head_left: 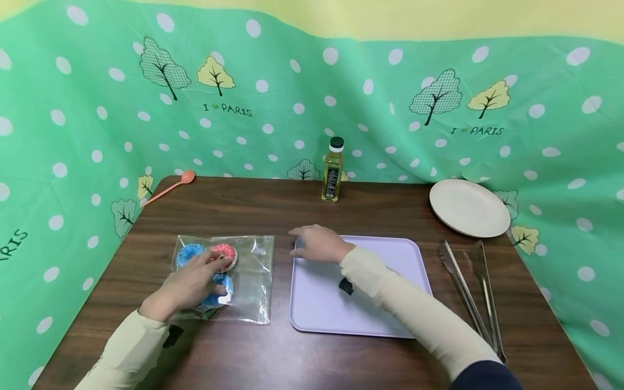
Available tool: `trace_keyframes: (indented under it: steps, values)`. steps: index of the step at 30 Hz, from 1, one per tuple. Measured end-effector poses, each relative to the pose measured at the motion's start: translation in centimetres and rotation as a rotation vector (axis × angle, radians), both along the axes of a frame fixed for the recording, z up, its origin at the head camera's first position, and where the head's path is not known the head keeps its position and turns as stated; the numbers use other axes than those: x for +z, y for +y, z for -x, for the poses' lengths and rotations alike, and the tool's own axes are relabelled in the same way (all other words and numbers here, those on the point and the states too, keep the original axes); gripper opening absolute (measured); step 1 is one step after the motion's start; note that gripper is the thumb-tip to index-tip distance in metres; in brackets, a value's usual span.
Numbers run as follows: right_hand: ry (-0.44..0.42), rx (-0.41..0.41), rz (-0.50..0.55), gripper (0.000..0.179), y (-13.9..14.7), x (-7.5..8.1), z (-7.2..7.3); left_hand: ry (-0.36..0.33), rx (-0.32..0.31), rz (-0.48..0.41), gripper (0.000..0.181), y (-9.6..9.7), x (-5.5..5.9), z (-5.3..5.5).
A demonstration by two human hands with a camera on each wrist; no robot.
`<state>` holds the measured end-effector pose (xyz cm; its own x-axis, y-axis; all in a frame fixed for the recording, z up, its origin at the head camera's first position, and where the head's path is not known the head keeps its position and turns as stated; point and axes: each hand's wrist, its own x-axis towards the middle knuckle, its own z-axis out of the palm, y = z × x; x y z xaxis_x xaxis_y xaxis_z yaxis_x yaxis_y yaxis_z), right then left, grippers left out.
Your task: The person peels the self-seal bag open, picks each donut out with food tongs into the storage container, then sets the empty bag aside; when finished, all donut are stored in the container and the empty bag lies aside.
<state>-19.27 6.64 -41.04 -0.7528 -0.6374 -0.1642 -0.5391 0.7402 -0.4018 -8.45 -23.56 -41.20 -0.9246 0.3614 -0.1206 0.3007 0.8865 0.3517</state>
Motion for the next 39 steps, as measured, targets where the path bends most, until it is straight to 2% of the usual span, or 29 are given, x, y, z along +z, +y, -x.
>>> trace_keyframes:
  steps: [5, 10, 14, 20, 23, 28, 39]
  values:
    - [-0.040, 0.046, 0.000, 0.056, -3.3, -1.3, 1.0, -0.039, 0.001, 0.029, 0.067, 0.3, -0.3, -0.3]
    - [-0.013, 0.095, -0.047, 0.057, -6.0, -1.7, 1.8, -0.062, 0.005, 0.031, 0.064, 0.5, -0.4, 0.0]
    - [-0.005, 0.128, -0.086, 0.059, -7.8, -1.7, 2.3, -0.096, 0.008, 0.031, 0.073, 0.4, -0.3, 0.3]
    - [0.053, 0.185, -0.142, 0.053, -10.1, -2.0, 2.6, -0.078, 0.014, 0.038, 0.086, -0.1, -0.3, 0.4]
    - [0.060, 0.176, -0.140, 0.051, -10.6, -2.3, 2.7, -0.073, 0.018, 0.038, 0.088, -0.3, -0.3, 0.3]
    - [0.057, 0.141, -0.075, 0.044, -10.9, -2.6, 3.0, -0.068, 0.015, 0.037, 0.089, -0.3, -0.4, 0.4]
    - [0.150, 0.171, -0.028, 0.007, -10.6, -2.7, 3.8, -0.084, 0.012, 0.036, 0.088, -0.3, -0.3, 0.8]
